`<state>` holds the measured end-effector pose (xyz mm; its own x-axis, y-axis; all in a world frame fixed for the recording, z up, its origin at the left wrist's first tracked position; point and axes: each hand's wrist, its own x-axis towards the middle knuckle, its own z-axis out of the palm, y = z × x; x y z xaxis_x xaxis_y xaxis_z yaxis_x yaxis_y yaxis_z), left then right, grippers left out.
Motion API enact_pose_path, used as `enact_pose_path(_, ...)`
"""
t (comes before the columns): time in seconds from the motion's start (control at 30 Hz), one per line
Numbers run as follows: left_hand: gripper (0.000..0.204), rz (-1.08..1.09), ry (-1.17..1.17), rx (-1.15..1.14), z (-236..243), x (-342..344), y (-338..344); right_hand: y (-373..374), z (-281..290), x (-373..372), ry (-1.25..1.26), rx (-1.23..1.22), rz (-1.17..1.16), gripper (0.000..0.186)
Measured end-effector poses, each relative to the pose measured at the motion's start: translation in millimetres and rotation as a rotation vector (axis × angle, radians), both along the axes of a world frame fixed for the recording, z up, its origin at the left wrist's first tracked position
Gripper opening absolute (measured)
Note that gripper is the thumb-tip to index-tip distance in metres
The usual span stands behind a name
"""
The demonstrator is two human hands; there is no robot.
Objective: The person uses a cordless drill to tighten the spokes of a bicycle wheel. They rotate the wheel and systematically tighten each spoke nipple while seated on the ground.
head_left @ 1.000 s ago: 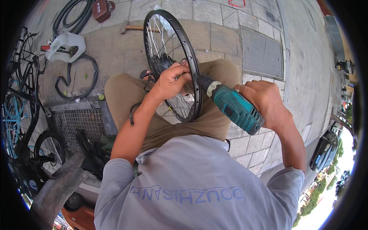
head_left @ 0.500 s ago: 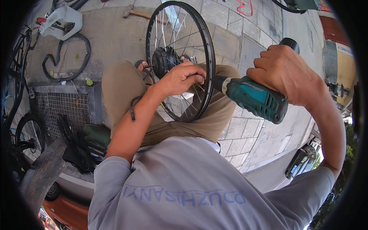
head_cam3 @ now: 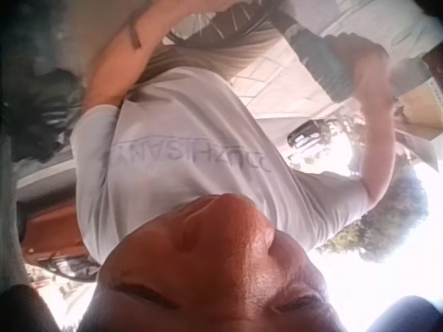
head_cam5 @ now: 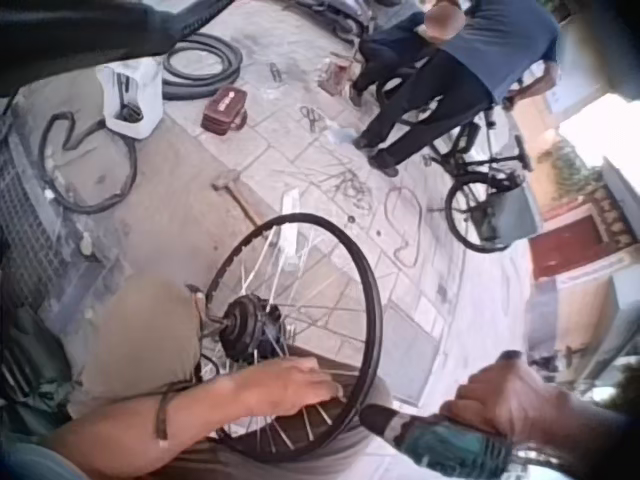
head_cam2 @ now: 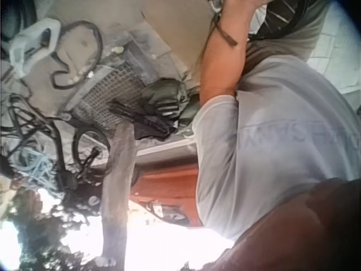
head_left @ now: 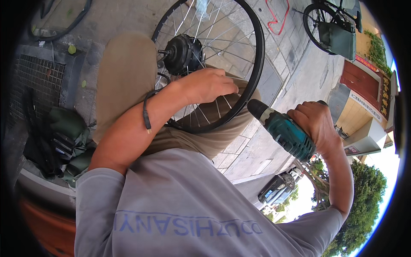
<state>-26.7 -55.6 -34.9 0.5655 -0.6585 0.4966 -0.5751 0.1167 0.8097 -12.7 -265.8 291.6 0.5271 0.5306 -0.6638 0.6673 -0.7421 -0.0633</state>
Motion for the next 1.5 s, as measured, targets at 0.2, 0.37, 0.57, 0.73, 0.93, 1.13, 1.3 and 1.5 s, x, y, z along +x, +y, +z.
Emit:
enact_pose_path(0.2,0.038,0.027,-0.027,0.054,-3.9,-6.5,-5.5,-1.3,-5.1,-12.5,-0.021,-0.002,-0.049,0.016)
enact_pose_path(0.37,0.03,0.083,-0.089,0.059,-4.6,-12.2,-6.9,-0.2,-5.5,-18.2,-0.038,0.003,-0.049,0.016)
enact_pose_path(0.57,0.026,0.117,-0.131,0.053,-6.6,-16.2,-10.0,-2.8,-7.0,-21.7,-0.038,0.016,-0.055,0.016)
enact_pose_path(0.73,0.024,0.152,-0.123,-0.004,-11.2,-18.5,-12.9,-5.0,-8.7,-19.8,-0.009,0.016,-0.04,0.022)
enact_pose_path(0.93,0.024,0.136,-0.124,-0.008,-10.3,-17.3,-10.3,-5.4,-8.3,-19.8,0.0,0.017,-0.043,0.022)
enact_pose_path(1.13,0.023,0.154,-0.132,-0.043,-10.1,-17.0,-10.1,-5.0,-8.7,-23.6,-0.037,0.015,-0.01,0.02)
enact_pose_path(1.3,0.024,0.137,-0.135,-0.053,-9.1,-15.3,-8.6,-1.4,-8.0,-21.3,-0.048,0.026,0.007,0.018)
enact_pose_path(1.5,0.025,0.136,-0.16,-0.051,-9.4,-16.0,-9.5,2.3,-6.1,-19.9,-0.042,0.004,0.038,0.018)
